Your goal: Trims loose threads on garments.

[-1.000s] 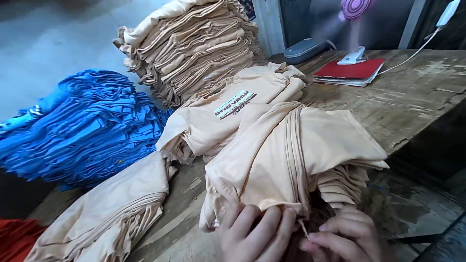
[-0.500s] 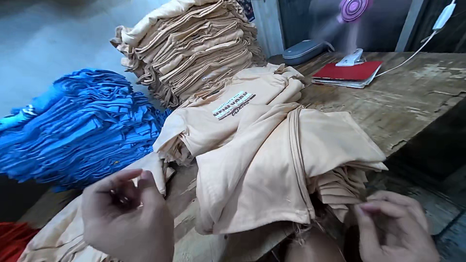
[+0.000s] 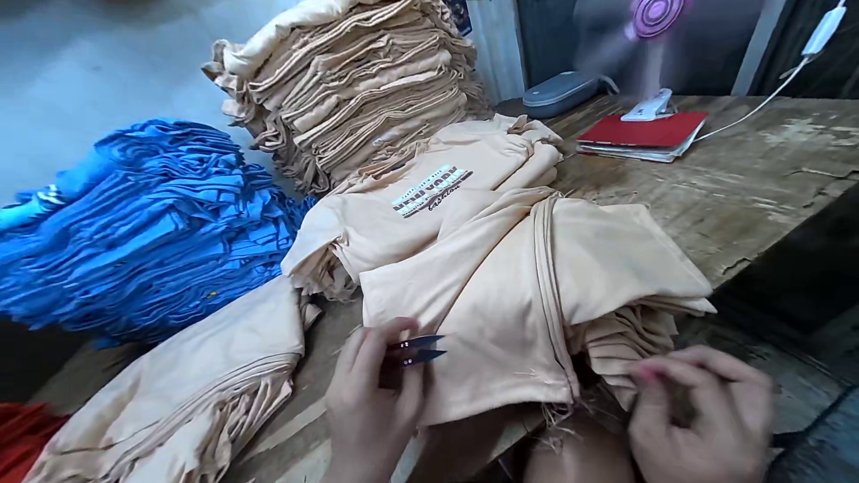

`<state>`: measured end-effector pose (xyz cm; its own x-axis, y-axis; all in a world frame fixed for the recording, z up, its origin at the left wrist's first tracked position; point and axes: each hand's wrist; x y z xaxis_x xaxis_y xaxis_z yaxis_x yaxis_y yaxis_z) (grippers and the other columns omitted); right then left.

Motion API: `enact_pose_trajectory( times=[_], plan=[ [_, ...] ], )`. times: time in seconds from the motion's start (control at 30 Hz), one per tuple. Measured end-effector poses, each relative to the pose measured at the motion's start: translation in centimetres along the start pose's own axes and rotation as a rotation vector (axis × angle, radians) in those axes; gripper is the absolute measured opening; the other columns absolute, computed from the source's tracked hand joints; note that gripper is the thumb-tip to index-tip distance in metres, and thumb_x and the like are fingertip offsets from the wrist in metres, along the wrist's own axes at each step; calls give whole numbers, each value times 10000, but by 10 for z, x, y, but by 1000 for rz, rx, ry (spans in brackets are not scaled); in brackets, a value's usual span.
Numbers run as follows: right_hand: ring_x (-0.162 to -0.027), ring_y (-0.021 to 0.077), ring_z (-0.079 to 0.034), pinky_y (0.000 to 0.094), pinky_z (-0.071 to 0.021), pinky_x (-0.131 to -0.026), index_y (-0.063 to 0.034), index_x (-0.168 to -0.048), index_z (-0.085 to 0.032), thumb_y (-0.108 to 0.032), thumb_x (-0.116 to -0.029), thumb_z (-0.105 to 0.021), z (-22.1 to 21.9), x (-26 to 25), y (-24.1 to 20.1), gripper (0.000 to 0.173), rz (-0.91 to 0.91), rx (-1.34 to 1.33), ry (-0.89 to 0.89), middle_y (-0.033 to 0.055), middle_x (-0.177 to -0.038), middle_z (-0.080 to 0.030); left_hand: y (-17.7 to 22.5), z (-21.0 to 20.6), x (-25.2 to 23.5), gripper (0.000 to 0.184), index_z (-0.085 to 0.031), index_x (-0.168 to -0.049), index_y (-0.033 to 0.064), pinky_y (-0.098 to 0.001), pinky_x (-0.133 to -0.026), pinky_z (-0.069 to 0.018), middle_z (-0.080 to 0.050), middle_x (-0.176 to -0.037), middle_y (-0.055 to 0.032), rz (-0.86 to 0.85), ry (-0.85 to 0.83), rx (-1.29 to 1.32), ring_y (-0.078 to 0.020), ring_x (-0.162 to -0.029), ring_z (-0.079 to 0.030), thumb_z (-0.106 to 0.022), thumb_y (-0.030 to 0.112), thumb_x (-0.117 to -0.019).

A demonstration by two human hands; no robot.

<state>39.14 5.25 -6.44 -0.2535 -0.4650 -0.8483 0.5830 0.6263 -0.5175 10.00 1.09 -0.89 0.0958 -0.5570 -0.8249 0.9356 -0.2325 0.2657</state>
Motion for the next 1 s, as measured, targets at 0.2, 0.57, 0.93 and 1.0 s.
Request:
enact_pose_trajectory(
  times=[0.2,0.57,0.93,1.0],
  plan=[
    [-1112,88,-567,290,-466,-986,-281,-1038,-702,-395,-917,-736,0,9,-29,170,99,-17,-132,-47,-1134,-591,32,5,3,404,-682,-1218,99,-359,-799,-499,-632,-1000,-99,-46,54,-90,-183,-909,-604,-704,391,-940],
    [-1111,74,-517,326,-362,-1042,-261,-949,-597,-502,-1050,-464,-3,10,-2,294,81,65,-128,-59,-1088,-539,7,-3,4,508,-670,-1270,92,-356,-791,-527,-665,-951,-34,-84,-43,-11,-135,-861,-615,-707,445,-907],
    [-1023,134,-579,427,-361,-1004,-299,-1123,-725,-413,-895,-763,-20,27,-40,258,171,38,-166,-48,-1039,-656,53,-20,18,331,-706,-1275,189,-302,-874,-540,-671,-1090,-22,-142,-101,203,-106,-989,-633,-682,340,-982],
    [-867,78,-590,365,-406,-957,-276,-1030,-766,-285,-950,-726,-13,27,-28,90,135,-68,-179,-69,-865,-655,45,-20,20,242,-747,-1203,229,-290,-844,-533,-682,-1053,11,-158,-110,244,-87,-950,-632,-677,311,-986]
  ],
)
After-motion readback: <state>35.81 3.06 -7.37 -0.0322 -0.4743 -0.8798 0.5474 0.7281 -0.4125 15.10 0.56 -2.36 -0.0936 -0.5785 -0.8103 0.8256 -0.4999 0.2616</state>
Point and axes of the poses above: each hand's wrist, its own x-axis away from the middle knuckle, its own z-axis out of the back of the hand, y = z × x
